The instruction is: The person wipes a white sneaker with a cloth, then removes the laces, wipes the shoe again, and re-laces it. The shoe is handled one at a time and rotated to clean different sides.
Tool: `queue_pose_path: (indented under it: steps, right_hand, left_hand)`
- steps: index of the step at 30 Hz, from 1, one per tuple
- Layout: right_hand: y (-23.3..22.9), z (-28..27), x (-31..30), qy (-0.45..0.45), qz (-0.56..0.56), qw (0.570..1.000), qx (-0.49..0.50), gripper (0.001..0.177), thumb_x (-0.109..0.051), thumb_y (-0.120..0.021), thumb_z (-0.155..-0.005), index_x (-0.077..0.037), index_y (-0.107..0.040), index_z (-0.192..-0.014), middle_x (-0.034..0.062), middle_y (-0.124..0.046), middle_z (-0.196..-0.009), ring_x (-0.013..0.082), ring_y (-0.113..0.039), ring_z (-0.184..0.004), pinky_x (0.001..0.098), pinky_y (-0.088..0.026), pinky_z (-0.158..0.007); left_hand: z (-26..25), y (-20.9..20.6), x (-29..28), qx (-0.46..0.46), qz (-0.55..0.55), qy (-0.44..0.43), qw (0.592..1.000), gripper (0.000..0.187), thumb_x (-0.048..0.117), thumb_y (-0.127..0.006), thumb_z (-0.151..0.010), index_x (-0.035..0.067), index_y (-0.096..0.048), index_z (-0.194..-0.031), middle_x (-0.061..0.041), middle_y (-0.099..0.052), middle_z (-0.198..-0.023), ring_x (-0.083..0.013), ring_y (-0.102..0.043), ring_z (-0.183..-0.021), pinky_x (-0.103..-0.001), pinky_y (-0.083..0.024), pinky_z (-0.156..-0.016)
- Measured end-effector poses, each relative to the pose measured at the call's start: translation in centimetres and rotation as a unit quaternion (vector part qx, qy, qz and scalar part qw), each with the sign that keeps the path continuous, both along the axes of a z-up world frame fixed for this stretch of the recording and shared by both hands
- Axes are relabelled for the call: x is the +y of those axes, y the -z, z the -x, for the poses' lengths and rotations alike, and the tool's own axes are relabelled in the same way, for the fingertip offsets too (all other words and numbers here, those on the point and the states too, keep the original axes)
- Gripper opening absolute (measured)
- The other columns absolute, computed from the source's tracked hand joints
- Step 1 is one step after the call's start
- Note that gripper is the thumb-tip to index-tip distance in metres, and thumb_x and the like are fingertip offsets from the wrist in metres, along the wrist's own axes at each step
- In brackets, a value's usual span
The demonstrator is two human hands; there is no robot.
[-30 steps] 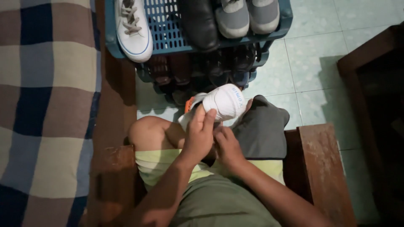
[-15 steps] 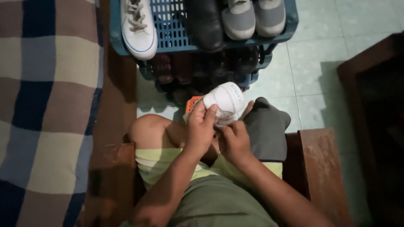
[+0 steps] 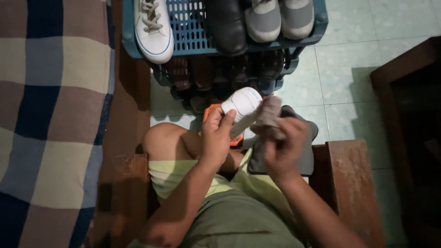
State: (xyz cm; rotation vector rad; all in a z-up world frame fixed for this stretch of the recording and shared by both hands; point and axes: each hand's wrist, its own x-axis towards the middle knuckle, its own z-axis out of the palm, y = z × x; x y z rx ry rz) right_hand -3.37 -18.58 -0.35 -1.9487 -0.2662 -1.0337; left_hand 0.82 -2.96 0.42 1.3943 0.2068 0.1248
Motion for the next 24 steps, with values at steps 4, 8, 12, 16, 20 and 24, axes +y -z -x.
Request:
queue_pose_path:
  steps: [4,8,12,16,20,24]
  right_hand:
    - [3.4,0.4,2.7,-0.079,0.216,0.95,0.209,0.021,-0.01,-0.071,-0.086,-0.01,-0.06,-0.103,0.0105,-0.059,-0.103,0.0352,-0.063,-0.092,0.0496,-0.051,-0.072]
    - [9.7,1.4,1.4,-0.127,0.195,0.91,0.342,0.037,-0.011,-0.076,-0.076,-0.018,-0.064,-0.111,0.0079,-0.063,-0.104,0.0386,-0.071,-0.089,0.0529,-0.059,-0.07]
    - [2.9,0.1,0.1,-0.049,-0.021,0.979,0.196,0.021,0.001,-0.061,-0.093,-0.003,-0.063,-0.114,0.0168,-0.055,-0.094,0.0434,-0.062,-0.084,0.0449,-0.054,-0.07]
    - [1.8,-2.6,0.3,-0.017,0.045,0.995,0.083,0.037,-0.002,-0.067,-0.093,-0.005,-0.063,-0.129,0.0106,-0.054,-0.119,0.0352,-0.06,-0.112,0.0424,-0.05,-0.097]
    - [6.1,-2.7,4.1,-0.003,-0.237,0.859,0.453,0.036,-0.033,-0.078,-0.088,-0.006,-0.075,-0.11,0.0219,-0.073,-0.098,0.0342,-0.071,-0.1,0.0434,-0.053,-0.096]
    - [8.5,0.0,2.1,-0.161,0.201,0.935,0.245,0.04,-0.017,-0.073,-0.08,-0.02,-0.069,-0.12,0.0045,-0.062,-0.106,0.0329,-0.07,-0.089,0.0442,-0.058,-0.072]
  left_hand:
    - [-0.8,0.5,0.3,0.021,0.062,-0.034,0.997,0.01,0.017,-0.063,-0.102,0.007,-0.066,-0.101,0.004,-0.061,-0.08,-0.0035,-0.056,-0.073,-0.021,-0.051,-0.069]
    - [-2.2,-1.1,2.8,0.046,0.106,-0.078,0.99,0.011,0.023,-0.062,-0.103,0.012,-0.063,-0.1,0.008,-0.05,-0.07,0.0001,-0.053,-0.059,-0.014,-0.048,-0.059]
    - [-2.1,-2.0,2.2,0.043,0.138,-0.075,0.987,0.011,0.022,-0.063,-0.102,0.013,-0.063,-0.098,0.009,-0.05,-0.069,0.0021,-0.052,-0.059,-0.014,-0.047,-0.06]
    - [-1.7,1.9,-0.2,0.022,0.068,-0.036,0.997,0.016,0.023,-0.065,-0.101,0.01,-0.066,-0.092,0.004,-0.052,-0.078,-0.004,-0.05,-0.072,-0.02,-0.044,-0.072]
    - [-2.2,5.4,-1.2,-0.028,0.0,-0.073,0.997,0.017,0.02,-0.064,-0.1,0.008,-0.068,-0.09,-0.002,-0.051,-0.087,-0.009,-0.045,-0.086,-0.026,-0.041,-0.086]
    - [-1.3,-3.0,0.3,0.062,0.118,-0.042,0.99,0.019,0.03,-0.055,-0.105,0.015,-0.066,-0.099,0.008,-0.054,-0.08,-0.0034,-0.053,-0.073,-0.02,-0.041,-0.074]
